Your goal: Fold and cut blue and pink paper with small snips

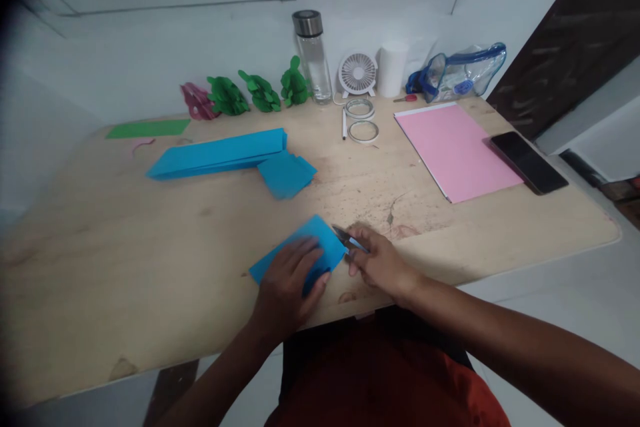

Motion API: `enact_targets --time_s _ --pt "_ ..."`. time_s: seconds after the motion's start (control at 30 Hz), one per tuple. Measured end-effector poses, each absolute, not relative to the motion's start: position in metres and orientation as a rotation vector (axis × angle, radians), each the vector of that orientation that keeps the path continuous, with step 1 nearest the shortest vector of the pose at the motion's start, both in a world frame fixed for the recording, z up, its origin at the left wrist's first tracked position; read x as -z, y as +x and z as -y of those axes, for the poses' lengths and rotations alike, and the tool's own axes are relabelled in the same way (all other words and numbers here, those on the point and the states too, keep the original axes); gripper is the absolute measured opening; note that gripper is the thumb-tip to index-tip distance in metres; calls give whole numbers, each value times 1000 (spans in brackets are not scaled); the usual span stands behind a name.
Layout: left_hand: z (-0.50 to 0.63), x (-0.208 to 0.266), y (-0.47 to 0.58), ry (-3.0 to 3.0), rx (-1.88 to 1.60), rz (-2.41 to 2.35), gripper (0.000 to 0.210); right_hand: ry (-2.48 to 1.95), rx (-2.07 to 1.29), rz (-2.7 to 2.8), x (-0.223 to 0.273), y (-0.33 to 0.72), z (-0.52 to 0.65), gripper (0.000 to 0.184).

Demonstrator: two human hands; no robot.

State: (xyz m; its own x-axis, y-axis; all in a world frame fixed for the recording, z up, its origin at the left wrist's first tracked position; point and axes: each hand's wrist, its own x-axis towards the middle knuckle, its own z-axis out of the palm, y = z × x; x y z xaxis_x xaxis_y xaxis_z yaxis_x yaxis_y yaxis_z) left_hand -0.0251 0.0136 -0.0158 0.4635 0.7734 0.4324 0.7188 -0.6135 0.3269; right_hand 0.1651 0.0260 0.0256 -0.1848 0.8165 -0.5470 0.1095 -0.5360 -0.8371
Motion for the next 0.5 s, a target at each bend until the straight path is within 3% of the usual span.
enact_targets --time_s 0.2,0.5 --pt "-15 13 -21 2608 -801 -1400 21 -1501 -1927 833 -30 168 -26 33" --pt "-17 2 -9 2632 -675 -1493 24 -1444 -1947 845 -29 169 -26 27"
